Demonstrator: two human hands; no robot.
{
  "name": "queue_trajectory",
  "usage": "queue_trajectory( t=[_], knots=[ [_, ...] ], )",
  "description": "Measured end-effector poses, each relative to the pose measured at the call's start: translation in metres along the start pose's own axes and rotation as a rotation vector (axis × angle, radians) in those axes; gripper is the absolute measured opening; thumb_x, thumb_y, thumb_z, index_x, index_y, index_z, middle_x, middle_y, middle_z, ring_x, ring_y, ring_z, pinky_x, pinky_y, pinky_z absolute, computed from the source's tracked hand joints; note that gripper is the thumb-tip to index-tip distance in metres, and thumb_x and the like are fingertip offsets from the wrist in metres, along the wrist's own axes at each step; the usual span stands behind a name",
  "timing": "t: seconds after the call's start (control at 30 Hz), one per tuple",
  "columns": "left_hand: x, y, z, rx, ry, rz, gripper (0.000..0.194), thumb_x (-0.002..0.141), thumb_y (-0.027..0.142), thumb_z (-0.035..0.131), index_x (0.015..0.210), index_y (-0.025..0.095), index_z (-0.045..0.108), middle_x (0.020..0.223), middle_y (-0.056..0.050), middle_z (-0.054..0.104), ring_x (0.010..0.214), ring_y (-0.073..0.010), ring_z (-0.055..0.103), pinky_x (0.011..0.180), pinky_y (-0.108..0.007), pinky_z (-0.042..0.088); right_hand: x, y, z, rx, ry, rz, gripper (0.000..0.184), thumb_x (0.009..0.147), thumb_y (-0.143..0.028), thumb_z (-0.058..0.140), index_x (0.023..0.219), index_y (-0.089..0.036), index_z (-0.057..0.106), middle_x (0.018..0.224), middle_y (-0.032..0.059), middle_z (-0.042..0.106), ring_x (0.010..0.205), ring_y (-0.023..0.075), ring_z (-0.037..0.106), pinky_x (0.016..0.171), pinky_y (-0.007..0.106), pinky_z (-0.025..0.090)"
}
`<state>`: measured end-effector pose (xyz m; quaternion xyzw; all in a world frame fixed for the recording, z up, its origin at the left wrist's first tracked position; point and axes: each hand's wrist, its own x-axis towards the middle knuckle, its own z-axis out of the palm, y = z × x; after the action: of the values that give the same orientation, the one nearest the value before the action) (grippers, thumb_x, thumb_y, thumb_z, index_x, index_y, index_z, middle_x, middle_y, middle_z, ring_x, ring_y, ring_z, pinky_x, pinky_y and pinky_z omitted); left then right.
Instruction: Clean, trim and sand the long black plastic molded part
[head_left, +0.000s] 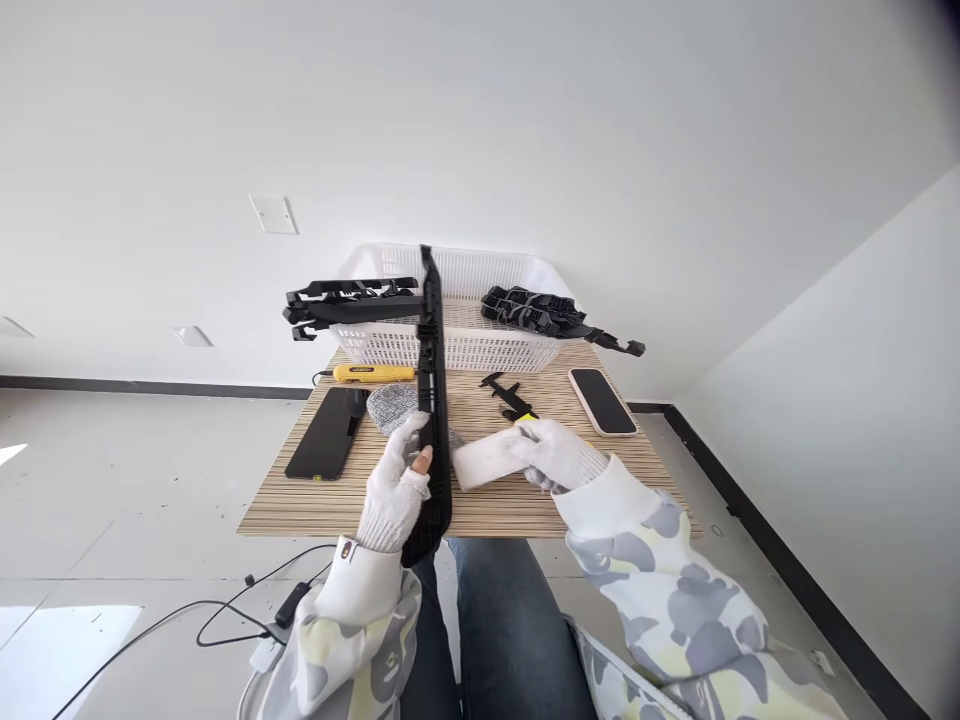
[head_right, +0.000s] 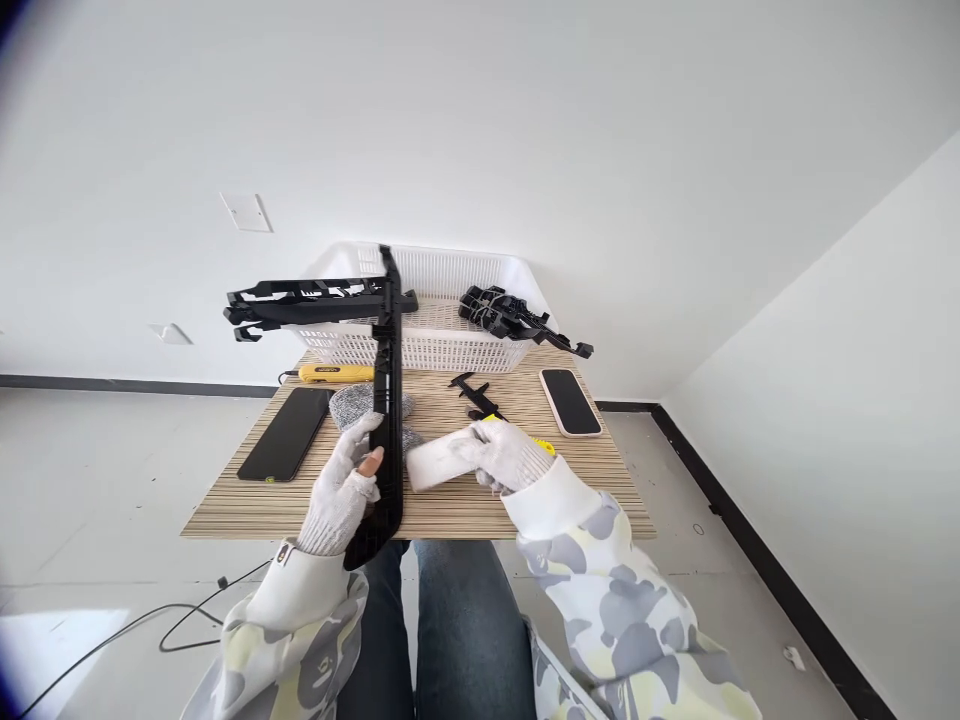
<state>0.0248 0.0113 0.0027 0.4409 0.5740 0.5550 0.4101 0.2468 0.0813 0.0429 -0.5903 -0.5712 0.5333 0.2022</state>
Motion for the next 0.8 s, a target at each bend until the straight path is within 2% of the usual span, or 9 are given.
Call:
queue_trajectory(
  t=[0.1, 0.17, 0.23, 0.3, 0.4, 0.57, 0.67, 0.8],
  knots=[
    [0.000, 0.004, 0.001, 0.003, 0.024, -0.027, 0.063, 0.085, 0.052, 0.067, 0.141, 0.025, 0.058, 0.091, -0.001, 0.063, 0.050, -0.0056, 0.046, 0.045, -0.019, 0.046, 0.016, -0.026, -0.002, -0.134, -0.005, -0.187, 0.021, 0.079, -0.038, 0.076, 0.079, -0.021, 0.062, 0.053, -0.0020, 0.066, 0.034, 0.0095, 0.049, 0.033, 0.019, 0.031],
    [-0.001, 0.006, 0.002, 0.009, 0.031, -0.033, 0.064, 0.086, 0.053, 0.067, 0.142, 0.025, 0.058, 0.085, 0.000, 0.061, 0.049, -0.0060, 0.046, 0.046, -0.020, 0.046, 0.033, -0.035, 0.007, -0.115, 0.014, -0.346, 0.019, 0.079, -0.036, 0.075, 0.084, -0.022, 0.064, 0.058, -0.0031, 0.067, 0.040, 0.0098, 0.053, 0.038, 0.019, 0.037],
    [-0.002, 0.008, 0.003, 0.007, 0.041, -0.032, 0.066, 0.085, 0.053, 0.068, 0.144, 0.025, 0.057, 0.082, 0.001, 0.060, 0.049, -0.0061, 0.045, 0.045, -0.021, 0.045, 0.048, -0.036, 0.022, -0.014, 0.034, -0.436, 0.022, 0.078, -0.037, 0.075, 0.090, -0.022, 0.065, 0.056, -0.0049, 0.064, 0.045, 0.0107, 0.055, 0.043, 0.020, 0.041],
    [-0.002, 0.008, 0.005, 0.003, 0.051, -0.030, 0.067, 0.085, 0.053, 0.068, 0.144, 0.024, 0.056, 0.086, 0.000, 0.063, 0.049, -0.0058, 0.043, 0.045, -0.021, 0.044, 0.061, -0.030, 0.038, 0.137, 0.039, -0.423, 0.028, 0.076, -0.041, 0.073, 0.095, -0.022, 0.066, 0.053, -0.0065, 0.059, 0.044, 0.0111, 0.053, 0.044, 0.021, 0.041],
    [-0.003, 0.007, 0.006, 0.006, 0.058, -0.029, 0.069, 0.085, 0.055, 0.068, 0.146, 0.024, 0.056, 0.087, -0.001, 0.064, 0.050, -0.0058, 0.042, 0.044, -0.021, 0.043, 0.070, -0.020, 0.051, 0.330, 0.052, -0.344, 0.030, 0.071, -0.043, 0.070, 0.091, -0.022, 0.062, 0.048, -0.0093, 0.051, 0.039, 0.0096, 0.044, 0.039, 0.021, 0.033],
    [-0.002, 0.008, 0.005, 0.012, 0.061, -0.037, 0.078, 0.083, 0.061, 0.070, 0.149, 0.023, 0.053, 0.073, 0.003, 0.056, 0.048, -0.0060, 0.041, 0.042, -0.020, 0.042, 0.065, -0.026, 0.035, 0.553, 0.188, -0.355, 0.028, 0.061, -0.039, 0.064, 0.082, -0.024, 0.053, 0.047, -0.0116, 0.043, 0.040, 0.0078, 0.036, 0.039, 0.021, 0.027],
    [-0.001, 0.007, 0.005, 0.014, 0.079, -0.040, 0.084, 0.080, 0.067, 0.071, 0.148, 0.022, 0.053, 0.070, 0.004, 0.051, 0.046, -0.0062, 0.040, 0.042, -0.021, 0.042, 0.054, -0.032, 0.026, 0.655, 0.140, -0.355, 0.031, 0.061, -0.046, 0.063, 0.080, -0.025, 0.049, 0.048, -0.0107, 0.043, 0.040, 0.0079, 0.035, 0.038, 0.021, 0.025],
    [0.000, 0.005, 0.006, 0.024, 0.082, -0.043, 0.083, 0.080, 0.069, 0.070, 0.149, 0.025, 0.053, 0.071, 0.003, 0.051, 0.046, -0.0066, 0.040, 0.041, -0.021, 0.041, 0.045, -0.031, 0.028, 0.471, -0.029, -0.359, 0.032, 0.064, -0.050, 0.067, 0.069, -0.023, 0.049, 0.049, -0.0092, 0.042, 0.043, 0.0069, 0.034, 0.040, 0.020, 0.024]
  ],
)
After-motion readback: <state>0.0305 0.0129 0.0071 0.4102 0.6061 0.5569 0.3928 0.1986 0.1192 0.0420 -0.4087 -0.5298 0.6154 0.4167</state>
